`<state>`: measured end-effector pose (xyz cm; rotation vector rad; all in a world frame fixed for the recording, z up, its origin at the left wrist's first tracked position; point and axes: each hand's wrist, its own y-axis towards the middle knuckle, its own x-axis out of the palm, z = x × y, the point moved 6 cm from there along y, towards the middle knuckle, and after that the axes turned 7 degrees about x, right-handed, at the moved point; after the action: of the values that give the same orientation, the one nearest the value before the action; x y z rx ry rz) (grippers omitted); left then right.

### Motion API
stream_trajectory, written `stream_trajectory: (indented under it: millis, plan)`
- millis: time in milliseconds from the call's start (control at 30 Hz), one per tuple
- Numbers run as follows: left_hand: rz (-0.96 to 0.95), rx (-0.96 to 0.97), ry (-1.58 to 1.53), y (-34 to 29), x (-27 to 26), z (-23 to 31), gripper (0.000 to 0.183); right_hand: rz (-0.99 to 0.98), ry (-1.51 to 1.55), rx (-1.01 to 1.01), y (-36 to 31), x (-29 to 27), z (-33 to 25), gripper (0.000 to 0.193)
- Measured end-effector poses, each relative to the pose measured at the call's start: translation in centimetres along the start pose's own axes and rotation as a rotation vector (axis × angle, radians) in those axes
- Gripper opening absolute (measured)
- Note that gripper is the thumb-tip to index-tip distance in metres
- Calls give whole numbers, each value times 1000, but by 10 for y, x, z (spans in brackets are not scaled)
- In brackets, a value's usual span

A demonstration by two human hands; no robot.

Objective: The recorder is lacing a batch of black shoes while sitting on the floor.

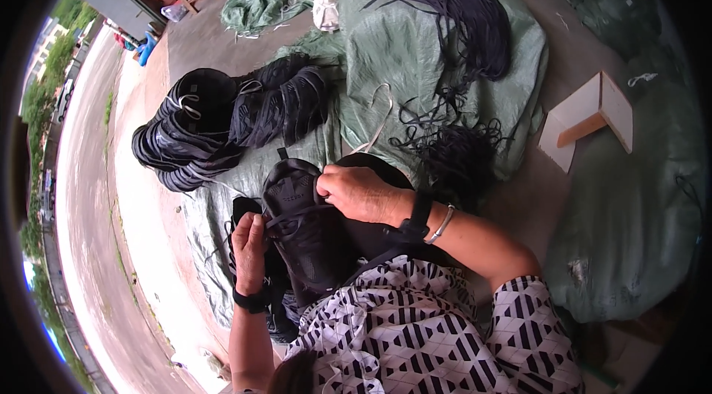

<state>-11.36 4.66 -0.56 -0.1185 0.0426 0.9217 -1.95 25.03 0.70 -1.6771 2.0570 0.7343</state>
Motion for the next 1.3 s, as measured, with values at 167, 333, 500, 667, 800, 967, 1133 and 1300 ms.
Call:
stream_trajectory:
  millis: [167, 333, 500, 667, 800, 967, 1133, 1300]
  plan:
    - [-92, 25, 64, 0, 0, -2, 31, 38, -148, -186, 11, -8, -13, 13]
    - [-8, -40, -50, -2, -1, -5, 31, -222, -528, -169, 22, -3, -26, 14]
    - [23, -26, -47, 3, 4, -1, 29, -263, -252, -45, 35, -2, -15, 8]
    - [83, 112, -20, 7, 5, -7, 25, -277, -470, 111, 28, 11, -17, 14]
    - [221, 372, 340, 4, 9, 13, 22, -330, -370, 238, 32, 10, -7, 11]
    - [83, 157, 9, 8, 11, 0, 24, -61, 375, 362, 54, -2, 27, 15]
    - [30, 80, -101, 6, 7, -4, 24, 478, 602, 347, 98, -92, 49, 17]
    - [29, 36, -65, 5, 2, -4, 21, 150, 47, 103, 75, -27, 4, 10]
